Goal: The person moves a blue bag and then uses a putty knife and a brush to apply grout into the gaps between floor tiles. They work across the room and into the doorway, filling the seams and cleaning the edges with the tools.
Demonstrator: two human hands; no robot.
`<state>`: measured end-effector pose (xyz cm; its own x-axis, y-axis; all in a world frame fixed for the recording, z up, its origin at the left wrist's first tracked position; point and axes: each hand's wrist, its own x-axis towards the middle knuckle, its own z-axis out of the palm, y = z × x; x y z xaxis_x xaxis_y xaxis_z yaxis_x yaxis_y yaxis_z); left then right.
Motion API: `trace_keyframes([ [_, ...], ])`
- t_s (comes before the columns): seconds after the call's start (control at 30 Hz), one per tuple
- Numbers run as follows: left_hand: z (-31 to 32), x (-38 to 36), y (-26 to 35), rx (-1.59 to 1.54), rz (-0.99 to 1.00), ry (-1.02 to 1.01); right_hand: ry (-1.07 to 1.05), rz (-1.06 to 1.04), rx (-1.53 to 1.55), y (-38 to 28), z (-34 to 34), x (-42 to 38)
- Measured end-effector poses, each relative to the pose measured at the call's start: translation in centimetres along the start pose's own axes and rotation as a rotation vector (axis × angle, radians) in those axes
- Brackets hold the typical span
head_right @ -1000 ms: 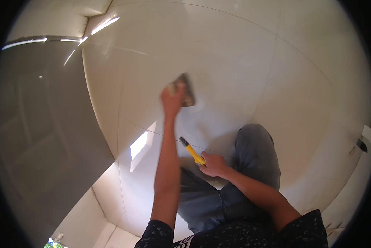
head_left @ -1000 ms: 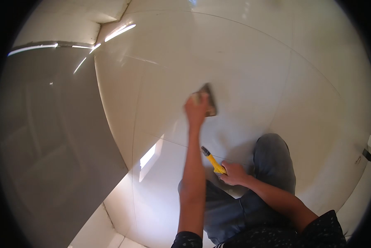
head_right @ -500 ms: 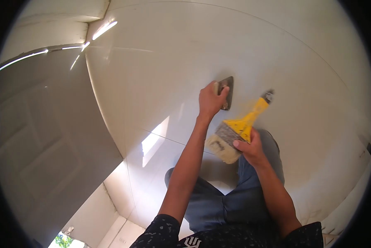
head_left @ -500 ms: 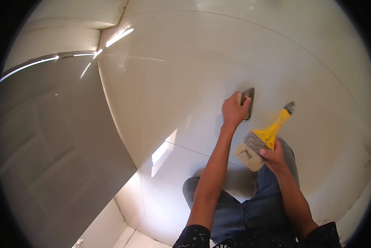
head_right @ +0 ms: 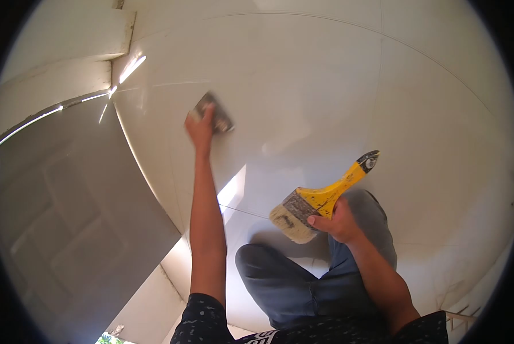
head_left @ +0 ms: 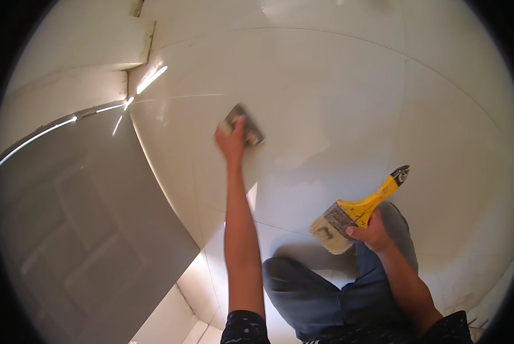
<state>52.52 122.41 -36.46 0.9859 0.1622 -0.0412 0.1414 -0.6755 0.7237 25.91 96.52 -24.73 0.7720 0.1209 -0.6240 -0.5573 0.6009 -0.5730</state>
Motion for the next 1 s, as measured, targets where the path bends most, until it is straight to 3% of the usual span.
trace_keyframes([
  [0.1,9.9,0.9,9.0,-0.032,0.136,-0.104,-0.025,-0.003,-0.041,-0.1,-0.5,-0.1],
  [0.17,13.7,-0.1,14.8,0.029,0.204,-0.174,0.006,-0.105,-0.261,-0.6,-0.3,0.0],
  [0.23,17.1,-2.1,17.6,0.037,0.251,-0.314,0.084,-0.134,-0.231,-1.6,-0.3,0.0],
  [0.3,17.2,-4.2,19.7,0.089,0.228,-0.621,0.155,-0.160,-0.203,-2.5,-0.2,-0.1],
  [0.4,14.7,-3.9,16.8,-0.115,0.235,-0.355,0.343,-0.235,-0.296,-4.6,-1.5,1.2],
  [0.47,8.8,-2.9,13.4,-0.012,0.068,-0.126,0.088,-0.522,-1.084,-6.2,-3.0,3.9],
  [0.5,5.8,-2.3,8.7,-0.039,0.121,-0.083,0.008,-0.396,-1.128,-6.0,-3.1,4.9],
  [0.53,2.3,-3.2,8.5,-0.261,-0.131,0.022,-0.078,-0.269,-1.164,-5.2,-3.0,6.1],
  [0.6,-3.3,-5.1,4.9,-0.241,-0.189,0.099,-0.408,-0.337,-1.415,-3.1,-1.4,9.7],
  [0.7,-8.1,-9.1,0.9,-0.035,-0.254,0.106,-0.467,-0.386,-1.492,-1.9,0.1,13.8],
  [0.73,-9.3,-10.0,0.0,-0.029,-0.244,0.103,-0.396,-0.554,-1.525,-2.3,-0.8,15.8],
  [0.8,-11.2,-12.6,-1.6,0.055,-0.367,-0.123,-0.004,-1.020,-1.584,-6.8,-4.8,22.2],
  [0.83,-11.5,-13.1,-2.6,0.063,-0.378,-0.130,0.289,-0.806,-1.542,-12.3,-5.9,23.4],
  [0.87,-10.8,-12.6,-3.7,0.062,-0.297,-0.072,0.464,-0.747,-1.644,-17.1,-6.9,23.9],
  [0.9,-10.8,-12.0,-4.2,0.063,-0.217,-0.011,0.514,-0.873,-1.699,-20.5,-8.8,24.9],
  [0.97,-9.4,-8.9,-3.4,0.208,-0.195,-0.063,0.487,-0.921,-1.865,-25.1,-9.8,22.4],
  [1.0,-8.0,-7.3,-2.7,0.165,-0.125,-0.066,0.544,-0.786,-1.876,-26.0,-10.1,20.9],
])
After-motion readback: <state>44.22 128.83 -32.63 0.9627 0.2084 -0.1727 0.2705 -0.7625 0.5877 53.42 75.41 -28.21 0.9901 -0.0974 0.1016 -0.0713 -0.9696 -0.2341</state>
